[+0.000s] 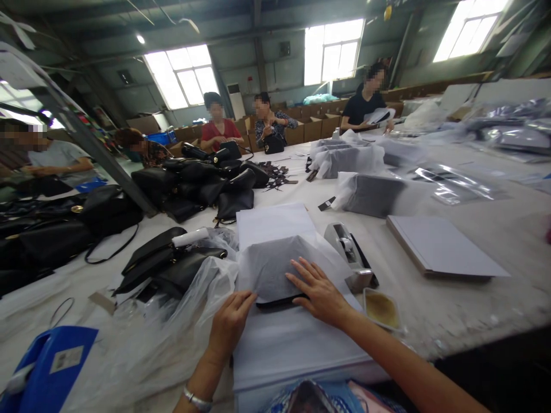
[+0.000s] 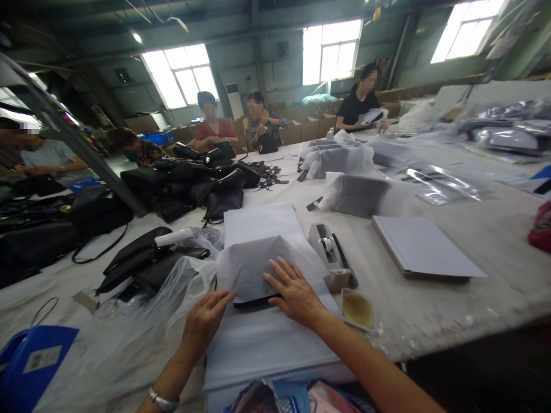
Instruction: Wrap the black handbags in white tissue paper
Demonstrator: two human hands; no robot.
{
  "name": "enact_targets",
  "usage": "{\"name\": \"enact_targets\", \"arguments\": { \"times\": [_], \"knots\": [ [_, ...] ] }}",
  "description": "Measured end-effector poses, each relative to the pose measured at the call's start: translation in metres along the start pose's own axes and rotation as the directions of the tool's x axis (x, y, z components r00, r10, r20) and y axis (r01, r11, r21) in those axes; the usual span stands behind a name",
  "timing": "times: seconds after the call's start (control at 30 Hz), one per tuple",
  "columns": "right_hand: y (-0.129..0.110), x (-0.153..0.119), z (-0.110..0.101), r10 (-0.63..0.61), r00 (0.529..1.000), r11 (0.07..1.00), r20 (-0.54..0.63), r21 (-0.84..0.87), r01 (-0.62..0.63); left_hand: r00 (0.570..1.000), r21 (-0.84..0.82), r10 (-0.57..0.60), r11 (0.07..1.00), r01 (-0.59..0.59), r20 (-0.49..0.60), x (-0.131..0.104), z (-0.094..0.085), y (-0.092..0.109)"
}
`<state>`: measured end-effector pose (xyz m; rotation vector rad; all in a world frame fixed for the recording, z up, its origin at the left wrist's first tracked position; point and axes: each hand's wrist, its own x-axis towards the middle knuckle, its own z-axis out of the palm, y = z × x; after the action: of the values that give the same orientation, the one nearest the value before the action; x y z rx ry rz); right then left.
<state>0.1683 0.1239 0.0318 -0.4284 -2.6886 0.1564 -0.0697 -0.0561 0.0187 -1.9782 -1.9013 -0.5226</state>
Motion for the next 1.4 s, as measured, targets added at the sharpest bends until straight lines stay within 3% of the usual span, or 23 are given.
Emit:
{"name": "enact_targets", "arguments": {
  "times": [0.1,0.2,0.27,0.37,0.43,0.53,0.63,0.73,0.97,1.23,1.4],
  "knots": [
    [0.001,-0.01,0.019,0.03,0.998,0.999,0.06,0.011,-0.031,0.997,-0.058,-0.081,0.995,0.08,-0.005,0.008,-0.016,0.011],
    [0.0,-0.018,0.028,0.036,0.998,0.999,0.049,0.015,-0.037,0.993,-0.12,-0.108,0.988,0.101,-0.051,0.032,-0.028,0.035],
    [0.0,-0.02,0.028,0.036,0.999,0.999,0.033,0.024,-0.037,0.998,-0.145,-0.063,0.988,0.059,-0.024,0.053,-0.024,0.051],
    [0.003,-0.024,0.019,0.008,1.0,0.998,0.028,0.065,-0.01,0.994,-0.124,-0.006,0.992,0.019,0.105,0.073,-0.003,0.063],
    [0.005,-0.032,0.007,-0.005,1.0,0.993,0.01,0.121,0.003,0.987,-0.097,-0.005,0.995,0.021,0.163,0.072,0.013,0.063],
    [0.003,-0.054,-0.012,-0.005,1.0,0.971,0.015,0.239,0.001,0.986,-0.11,-0.015,0.993,0.033,0.167,0.058,0.028,0.057],
    [-0.004,-0.075,-0.023,-0.029,0.991,0.949,0.133,0.315,-0.015,0.989,-0.158,-0.013,0.987,0.037,0.148,0.046,0.03,0.053],
    [-0.009,-0.084,-0.02,-0.037,0.973,0.95,0.229,0.309,-0.037,0.991,-0.201,-0.029,0.978,0.055,0.134,0.043,0.029,0.053],
    [-0.007,-0.076,-0.007,0.032,0.947,0.923,0.319,0.353,-0.15,0.99,-0.249,-0.046,0.965,0.078,0.131,0.046,0.029,0.054],
    [-0.003,-0.056,-0.026,0.055,0.897,0.827,0.439,0.483,-0.288,0.981,-0.334,-0.05,0.936,0.112,0.189,0.057,0.014,0.046],
    [-0.001,-0.046,-0.029,0.006,0.84,0.843,0.543,0.449,-0.296,0.963,-0.398,-0.032,0.907,0.141,0.269,0.065,0.002,0.038]
  ]
}}
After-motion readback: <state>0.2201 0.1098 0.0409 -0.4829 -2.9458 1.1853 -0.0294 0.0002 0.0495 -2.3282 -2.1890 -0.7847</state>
